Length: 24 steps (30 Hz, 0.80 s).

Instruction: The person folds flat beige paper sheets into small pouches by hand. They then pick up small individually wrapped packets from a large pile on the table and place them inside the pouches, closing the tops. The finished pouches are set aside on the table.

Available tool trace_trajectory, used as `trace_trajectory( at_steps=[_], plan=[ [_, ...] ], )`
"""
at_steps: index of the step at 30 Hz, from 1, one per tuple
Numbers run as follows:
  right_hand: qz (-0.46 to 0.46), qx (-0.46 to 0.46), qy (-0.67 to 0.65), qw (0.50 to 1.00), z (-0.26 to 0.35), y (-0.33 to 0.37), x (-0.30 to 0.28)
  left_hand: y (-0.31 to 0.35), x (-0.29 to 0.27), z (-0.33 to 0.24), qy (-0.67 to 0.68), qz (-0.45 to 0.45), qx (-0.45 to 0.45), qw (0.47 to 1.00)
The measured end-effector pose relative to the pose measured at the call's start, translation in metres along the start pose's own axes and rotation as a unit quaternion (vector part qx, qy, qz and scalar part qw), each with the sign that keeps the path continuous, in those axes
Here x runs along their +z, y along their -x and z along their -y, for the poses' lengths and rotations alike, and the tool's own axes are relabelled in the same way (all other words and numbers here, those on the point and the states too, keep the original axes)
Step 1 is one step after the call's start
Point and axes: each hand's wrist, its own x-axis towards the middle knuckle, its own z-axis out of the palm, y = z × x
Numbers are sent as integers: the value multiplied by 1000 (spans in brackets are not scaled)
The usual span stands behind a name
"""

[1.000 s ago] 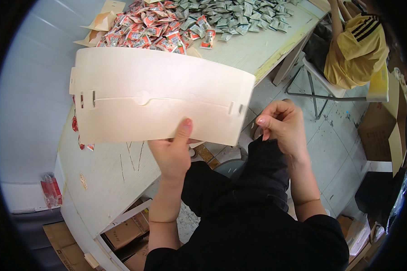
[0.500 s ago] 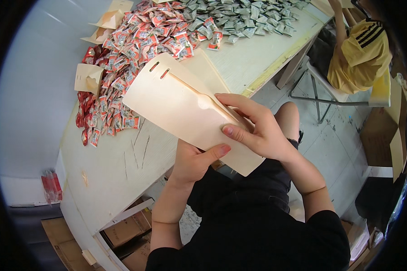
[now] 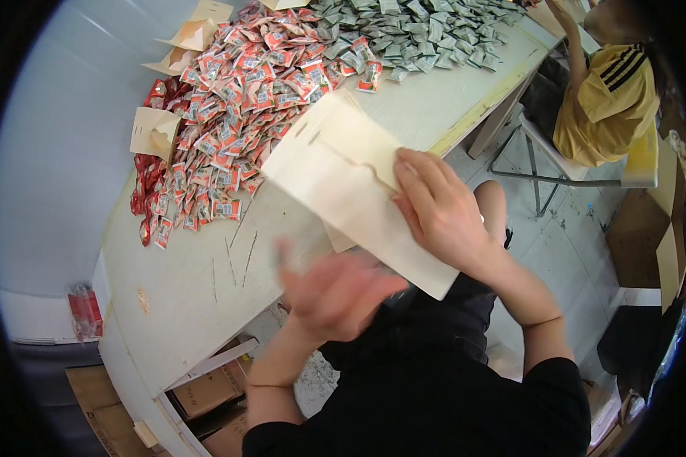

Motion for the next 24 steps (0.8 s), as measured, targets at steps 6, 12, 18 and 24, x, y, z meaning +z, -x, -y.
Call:
trace_trajectory(
  at_steps=[6, 12, 18, 24],
  plan=[
    [167, -32, -166, 971, 11, 0, -9, -19, -21, 17, -164, 162, 198, 953],
    [272, -16, -174, 946, 8, 0, -7, -20, -17, 19, -63, 267, 137, 952],
    [305, 2, -138, 943, 8, -5, -18, -26, -22, 11, 52, 436, 19, 898],
    [198, 1, -41, 979, 7, -10, -19, -46, -33, 4, 129, 510, -69, 848]
  ],
)
